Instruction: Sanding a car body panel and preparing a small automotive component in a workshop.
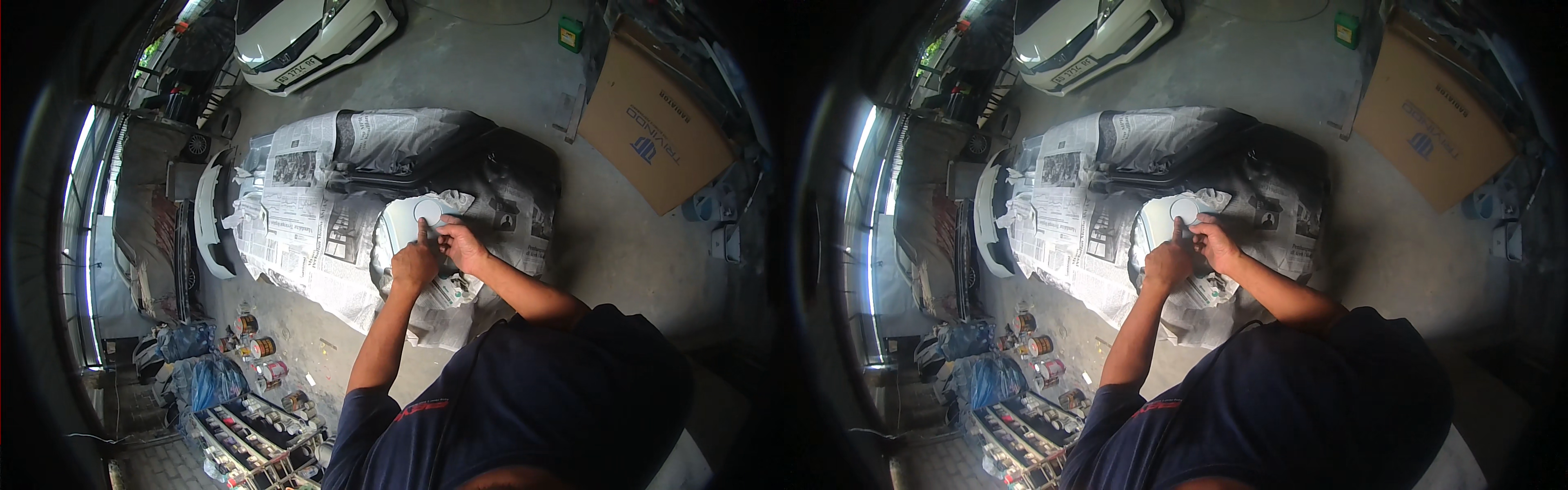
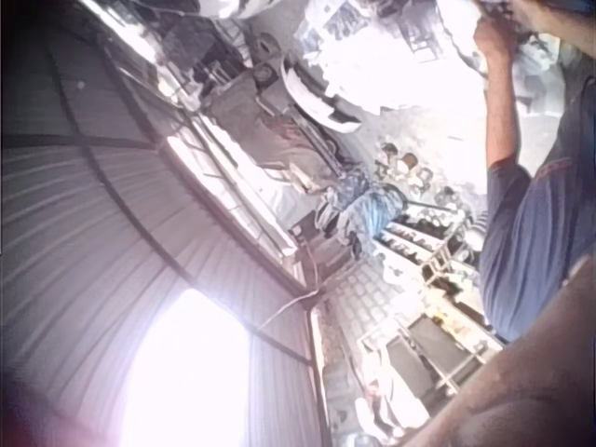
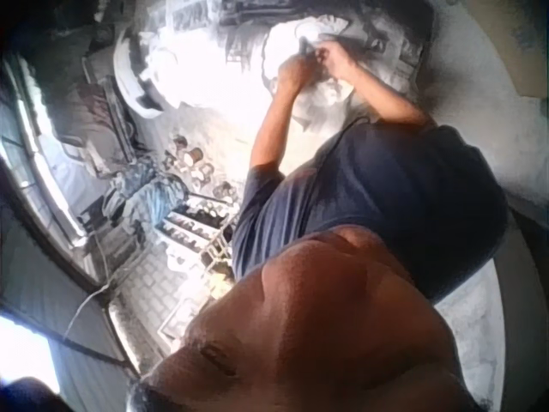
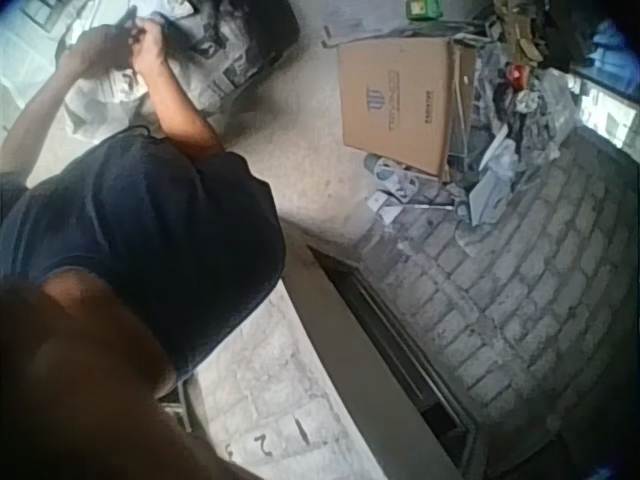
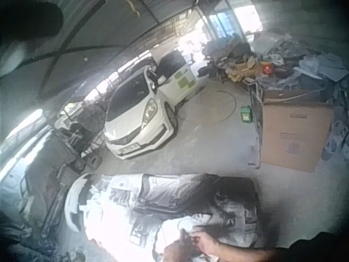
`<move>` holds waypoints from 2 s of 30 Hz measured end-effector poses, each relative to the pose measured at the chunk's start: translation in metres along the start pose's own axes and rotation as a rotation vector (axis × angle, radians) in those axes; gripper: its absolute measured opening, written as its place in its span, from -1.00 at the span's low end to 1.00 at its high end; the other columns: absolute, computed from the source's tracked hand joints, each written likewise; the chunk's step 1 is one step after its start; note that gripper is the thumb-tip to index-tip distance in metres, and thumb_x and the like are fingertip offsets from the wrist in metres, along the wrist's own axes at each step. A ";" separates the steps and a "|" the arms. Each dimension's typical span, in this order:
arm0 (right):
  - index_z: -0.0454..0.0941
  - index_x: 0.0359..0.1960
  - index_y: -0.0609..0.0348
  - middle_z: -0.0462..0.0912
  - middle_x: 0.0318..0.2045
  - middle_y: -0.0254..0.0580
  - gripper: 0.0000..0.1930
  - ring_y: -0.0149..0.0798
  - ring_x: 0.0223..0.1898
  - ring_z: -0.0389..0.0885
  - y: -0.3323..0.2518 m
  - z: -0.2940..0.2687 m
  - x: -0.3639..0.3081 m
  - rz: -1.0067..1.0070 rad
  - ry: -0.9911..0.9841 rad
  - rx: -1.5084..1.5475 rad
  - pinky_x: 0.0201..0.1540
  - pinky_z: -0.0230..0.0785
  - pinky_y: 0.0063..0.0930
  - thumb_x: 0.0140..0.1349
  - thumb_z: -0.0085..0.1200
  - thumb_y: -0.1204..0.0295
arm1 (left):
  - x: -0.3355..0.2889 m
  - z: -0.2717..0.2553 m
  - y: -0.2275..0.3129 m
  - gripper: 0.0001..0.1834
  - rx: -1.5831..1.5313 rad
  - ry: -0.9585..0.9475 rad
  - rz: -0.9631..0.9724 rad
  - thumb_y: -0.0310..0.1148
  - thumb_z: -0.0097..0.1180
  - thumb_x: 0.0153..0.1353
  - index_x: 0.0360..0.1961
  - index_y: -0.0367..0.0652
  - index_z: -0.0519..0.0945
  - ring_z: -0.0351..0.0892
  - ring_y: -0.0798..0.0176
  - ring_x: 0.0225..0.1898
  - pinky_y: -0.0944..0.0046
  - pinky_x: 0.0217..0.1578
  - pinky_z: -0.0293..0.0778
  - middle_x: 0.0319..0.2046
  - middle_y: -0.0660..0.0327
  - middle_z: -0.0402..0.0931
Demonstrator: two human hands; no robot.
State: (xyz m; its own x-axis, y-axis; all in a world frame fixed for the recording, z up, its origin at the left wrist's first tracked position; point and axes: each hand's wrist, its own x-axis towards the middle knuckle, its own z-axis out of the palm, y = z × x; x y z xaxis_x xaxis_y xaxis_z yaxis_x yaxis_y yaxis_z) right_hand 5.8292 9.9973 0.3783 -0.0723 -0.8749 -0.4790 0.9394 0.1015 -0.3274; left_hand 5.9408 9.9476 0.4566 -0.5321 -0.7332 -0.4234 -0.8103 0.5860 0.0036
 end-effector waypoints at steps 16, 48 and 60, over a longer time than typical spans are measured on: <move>0.49 -0.19 0.17 0.53 -0.39 -0.40 -0.78 -0.52 -0.36 0.47 -0.002 -0.005 0.036 -0.327 0.192 -0.548 -0.38 0.31 -0.59 0.12 0.18 0.47 | 0.001 0.015 -0.002 -0.10 -0.015 0.079 0.014 -0.24 0.01 0.07 0.43 -0.12 -0.07 0.65 -0.13 -0.34 -0.04 -0.29 0.54 -0.38 -0.13 0.61; 0.49 0.04 0.20 0.63 -0.43 -0.30 -0.73 -0.53 -0.53 0.49 0.407 0.243 -0.105 0.017 -0.797 -1.128 -0.48 0.37 -0.61 0.33 -0.04 0.47 | -0.409 0.125 -0.337 -0.86 -1.730 0.734 -0.394 -0.38 0.00 0.34 -0.26 -0.21 0.35 0.48 0.42 -0.55 0.40 -0.51 0.45 -0.52 0.25 0.46; 0.45 -0.26 0.25 0.64 -0.49 -0.18 -0.85 -0.55 -0.57 0.51 0.587 0.374 -0.026 0.162 -0.812 -1.188 -0.56 0.30 -0.72 0.22 0.17 0.51 | -0.440 0.146 -0.532 -0.64 -1.928 0.815 -0.483 -0.18 -0.11 0.41 -0.20 -0.30 0.53 0.58 0.33 -0.50 0.33 -0.46 0.54 -0.48 0.18 0.54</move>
State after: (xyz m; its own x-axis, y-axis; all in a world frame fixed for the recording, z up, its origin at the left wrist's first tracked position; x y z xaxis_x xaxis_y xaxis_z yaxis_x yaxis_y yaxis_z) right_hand 6.5074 9.9027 0.5034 0.5913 -0.7971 -0.1224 0.0616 0.1960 -0.9787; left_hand 6.6420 10.0087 0.5091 0.2054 -0.9338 -0.2928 0.2245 -0.2463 0.9428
